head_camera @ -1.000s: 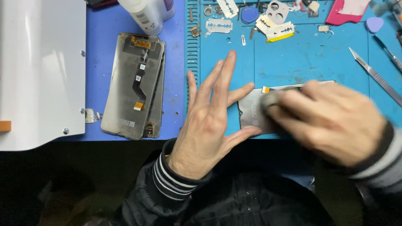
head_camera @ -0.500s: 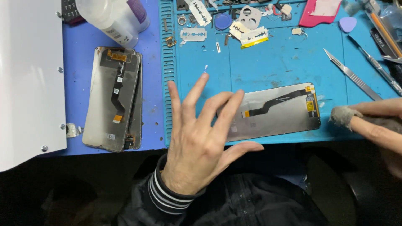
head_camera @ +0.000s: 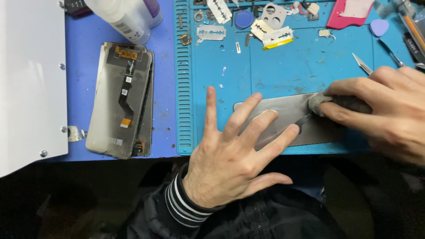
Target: The person cleans a smartphone screen assembly using a cloth. They wipe the surface of the screen repeatedly, turning it over to clean different areas, while other tools and parts remain on the workbench.
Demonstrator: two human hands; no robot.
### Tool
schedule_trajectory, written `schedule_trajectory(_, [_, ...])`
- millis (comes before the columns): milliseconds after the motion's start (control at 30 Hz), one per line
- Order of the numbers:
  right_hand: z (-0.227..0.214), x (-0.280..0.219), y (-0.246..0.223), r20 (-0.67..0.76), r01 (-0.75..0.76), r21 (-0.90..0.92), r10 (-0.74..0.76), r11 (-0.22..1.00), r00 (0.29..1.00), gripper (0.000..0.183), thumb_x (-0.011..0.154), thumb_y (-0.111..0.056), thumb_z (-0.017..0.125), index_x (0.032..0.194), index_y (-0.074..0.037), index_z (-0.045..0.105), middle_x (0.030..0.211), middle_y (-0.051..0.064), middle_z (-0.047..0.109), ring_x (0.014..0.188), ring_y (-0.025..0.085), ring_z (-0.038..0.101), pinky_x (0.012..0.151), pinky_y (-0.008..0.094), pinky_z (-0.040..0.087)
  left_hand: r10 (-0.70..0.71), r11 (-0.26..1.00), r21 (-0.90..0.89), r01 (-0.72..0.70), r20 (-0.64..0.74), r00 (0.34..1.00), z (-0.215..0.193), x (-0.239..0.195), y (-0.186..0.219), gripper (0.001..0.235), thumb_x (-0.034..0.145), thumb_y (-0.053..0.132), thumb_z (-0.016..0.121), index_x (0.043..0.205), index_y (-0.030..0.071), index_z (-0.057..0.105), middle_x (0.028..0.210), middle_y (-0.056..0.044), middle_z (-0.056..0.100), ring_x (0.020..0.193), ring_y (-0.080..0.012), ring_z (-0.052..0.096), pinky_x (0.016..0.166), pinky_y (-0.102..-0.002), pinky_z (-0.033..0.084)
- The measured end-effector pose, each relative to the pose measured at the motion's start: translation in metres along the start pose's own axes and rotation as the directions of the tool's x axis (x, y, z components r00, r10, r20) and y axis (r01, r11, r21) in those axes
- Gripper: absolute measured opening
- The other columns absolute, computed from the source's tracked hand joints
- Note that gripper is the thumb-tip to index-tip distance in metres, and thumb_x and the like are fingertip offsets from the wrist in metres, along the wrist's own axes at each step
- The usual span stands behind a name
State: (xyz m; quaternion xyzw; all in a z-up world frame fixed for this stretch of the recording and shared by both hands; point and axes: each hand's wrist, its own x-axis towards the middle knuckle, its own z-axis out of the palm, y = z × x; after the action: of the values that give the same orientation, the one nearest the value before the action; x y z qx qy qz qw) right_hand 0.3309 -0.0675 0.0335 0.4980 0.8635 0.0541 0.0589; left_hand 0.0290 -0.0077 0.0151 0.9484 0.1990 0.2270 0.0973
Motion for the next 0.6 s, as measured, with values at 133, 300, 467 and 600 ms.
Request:
schedule_trajectory(133, [-0.002,0.021,-0.014,-0.092,0.072,0.056,-0.067,0.996,0.994,0.046,0.093,-0.013,0.038,0.133,-0.022,0.060,0.132,-0.001,0.063,0.073,0.028,0.053,0.061,0.042,0.044,0.004,1.000,0.019,-0.004,0.026,1.000,-0.002,0.000,0.000,0.080,0.078,0.074,0.083,0.138,0.025,0.065,0.134,-0.010,0.057,0.141,-0.0344,0.045,0.111,-0.087,0.025])
schedule_trajectory(300, [0.000,0.003,0.003,0.113,0.117,-0.033,-0.112,0.993,0.987,0.081,0.062,-0.012,0.059,0.139,-0.035,0.051,0.141,-0.010,0.055,0.086,0.024,0.059,0.063,0.038,0.049,-0.007,1.000,0.003,0.007,0.022,1.000,-0.001,-0.001,-0.002,0.080,0.076,0.069,0.090,0.137,0.024,0.065,0.133,-0.009,0.058,0.140,-0.0345,0.045,0.110,-0.087,0.025])
schedule_trajectory(467, [-0.010,0.028,-0.007,-0.079,0.224,-0.085,-0.231,0.971,0.970,0.044,0.098,-0.026,0.033,0.134,-0.015,0.057,0.129,0.004,0.061,0.073,0.026,0.057,0.057,0.039,0.044,-0.021,1.000,0.015,0.020,0.050,0.999,-0.003,0.001,0.000,0.075,0.080,0.068,0.086,0.138,0.026,0.065,0.135,-0.008,0.055,0.140,-0.0338,0.044,0.111,-0.087,0.024])
schedule_trajectory(600, [-0.007,0.016,-0.005,-0.010,0.098,-0.053,-0.099,0.994,0.995,0.044,0.096,-0.010,0.040,0.130,-0.030,0.059,0.130,-0.006,0.061,0.076,0.023,0.057,0.059,0.038,0.043,-0.018,1.000,0.014,0.017,0.041,0.999,-0.002,0.000,-0.001,0.080,0.077,0.069,0.089,0.139,0.025,0.064,0.134,-0.008,0.058,0.139,-0.0347,0.047,0.109,-0.089,0.025])
